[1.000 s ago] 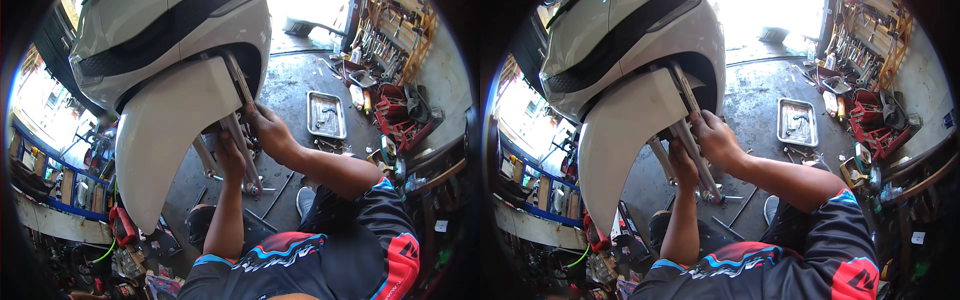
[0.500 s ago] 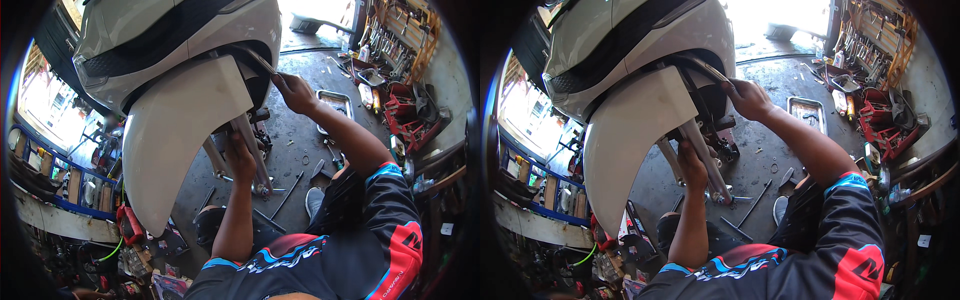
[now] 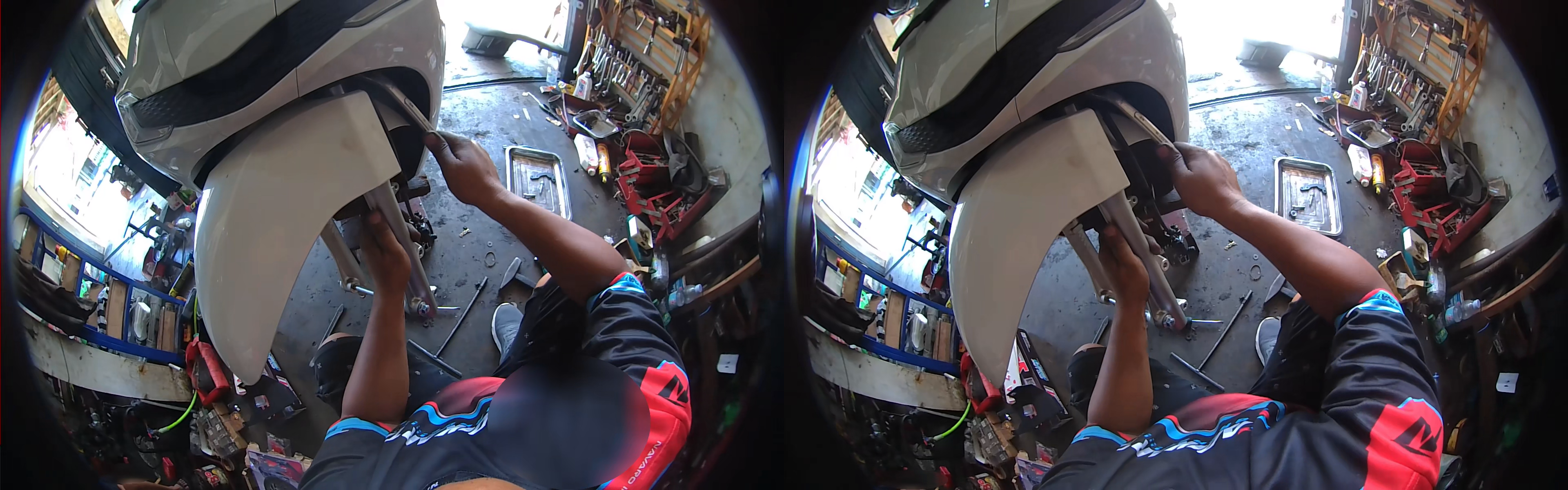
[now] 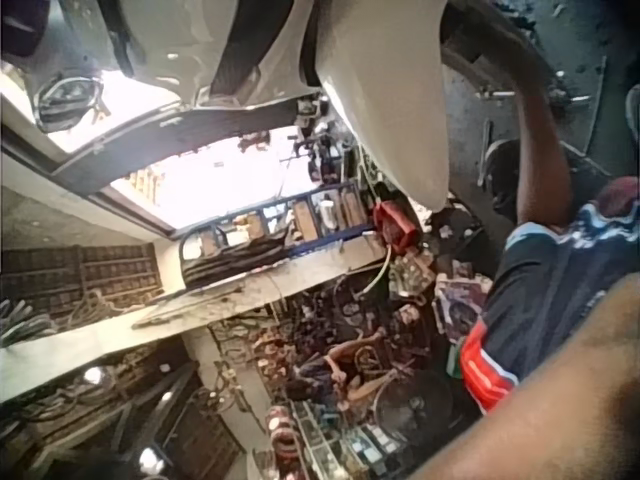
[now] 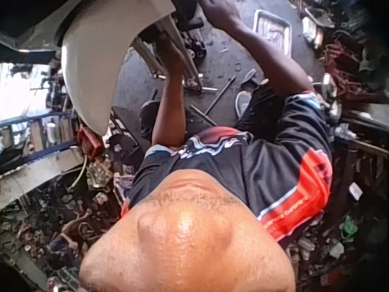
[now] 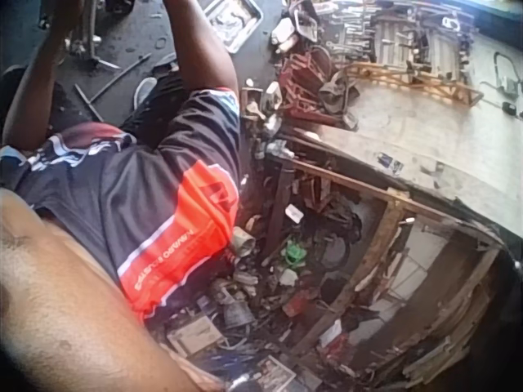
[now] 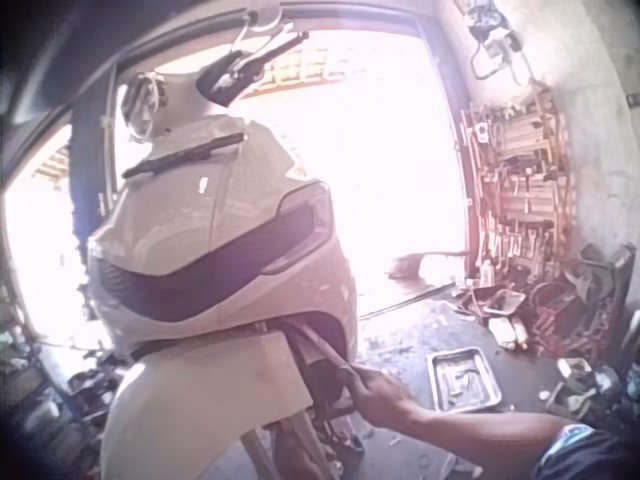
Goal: Tightening or adjusting bolts on the front fender and fork assembly of a motorcycle.
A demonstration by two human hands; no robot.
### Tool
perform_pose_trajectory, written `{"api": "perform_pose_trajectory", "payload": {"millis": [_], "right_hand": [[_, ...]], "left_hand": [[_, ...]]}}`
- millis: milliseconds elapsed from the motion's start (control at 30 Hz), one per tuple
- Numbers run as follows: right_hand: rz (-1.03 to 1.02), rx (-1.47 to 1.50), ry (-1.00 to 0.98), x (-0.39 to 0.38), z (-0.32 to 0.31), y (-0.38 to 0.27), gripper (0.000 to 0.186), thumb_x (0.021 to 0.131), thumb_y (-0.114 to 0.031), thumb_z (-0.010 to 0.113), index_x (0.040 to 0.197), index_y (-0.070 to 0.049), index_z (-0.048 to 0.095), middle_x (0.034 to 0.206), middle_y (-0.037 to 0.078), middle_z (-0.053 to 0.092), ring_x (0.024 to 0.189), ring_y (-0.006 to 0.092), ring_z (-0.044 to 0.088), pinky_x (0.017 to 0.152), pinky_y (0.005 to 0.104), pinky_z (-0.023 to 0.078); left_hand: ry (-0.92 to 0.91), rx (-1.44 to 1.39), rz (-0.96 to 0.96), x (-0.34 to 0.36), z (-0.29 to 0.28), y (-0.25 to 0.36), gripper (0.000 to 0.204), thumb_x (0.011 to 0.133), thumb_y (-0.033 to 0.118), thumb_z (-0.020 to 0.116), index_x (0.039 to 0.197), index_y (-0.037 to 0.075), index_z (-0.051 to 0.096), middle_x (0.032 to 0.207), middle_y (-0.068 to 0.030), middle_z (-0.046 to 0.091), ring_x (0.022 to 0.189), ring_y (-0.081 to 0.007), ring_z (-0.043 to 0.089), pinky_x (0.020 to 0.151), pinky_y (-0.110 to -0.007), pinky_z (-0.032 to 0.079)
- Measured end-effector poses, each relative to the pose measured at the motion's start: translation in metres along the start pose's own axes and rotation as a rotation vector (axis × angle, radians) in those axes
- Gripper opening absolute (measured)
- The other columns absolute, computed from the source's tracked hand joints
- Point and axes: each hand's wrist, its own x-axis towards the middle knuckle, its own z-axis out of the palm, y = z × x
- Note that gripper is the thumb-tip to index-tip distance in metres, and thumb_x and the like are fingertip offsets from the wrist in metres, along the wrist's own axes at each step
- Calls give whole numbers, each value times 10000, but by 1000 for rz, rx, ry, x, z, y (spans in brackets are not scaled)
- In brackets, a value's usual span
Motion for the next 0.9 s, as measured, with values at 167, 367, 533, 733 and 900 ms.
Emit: {"api": "perform_pose_trajectory", "payload": {"millis": [167,367,533,733,900], "right_hand": [[138,435,-79,-51,44,-11,365,1003,-401,394,1076,-84,559,899,261,651,902,455,626,768,513,470],[160,605,-184,-49,24,-16,506,1005,-506,395,1058,-42,589,826,216,657,809,393,655,679,442,482],[-14,73,-77,-11,-3,9,564,985,-569,365,988,-79,645,724,184,651,740,403,648,651,482,475],[-249,-113,-7,41,-14,38,494,981,-503,439,1087,-83,677,759,210,659,777,418,657,692,488,499],[-340,-202,-7,59,-24,41,477,986,-472,435,1041,-62,672,740,207,647,754,416,645,686,487,494]], "left_hand": [[-9,9,51,0,10,10,480,1038,453,298,1017,31,527,827,-85,613,566,-152,596,527,-280,498],[-40,33,11,-4,-1,10,515,1030,482,286,1004,37,542,763,-99,627,544,-154,594,488,-275,504],[-36,-71,-83,-2,0,1,547,1022,512,288,999,23,532,628,-85,585,521,-163,590,449,-286,506],[-49,-92,-45,0,-2,-4,577,1014,539,308,1038,4,521,733,-90,581,580,-163,611,448,-284,499],[-54,-46,-23,-1,-2,0,580,1020,530,297,1049,-6,520,813,-91,587,602,-164,620,470,-287,501]]}}
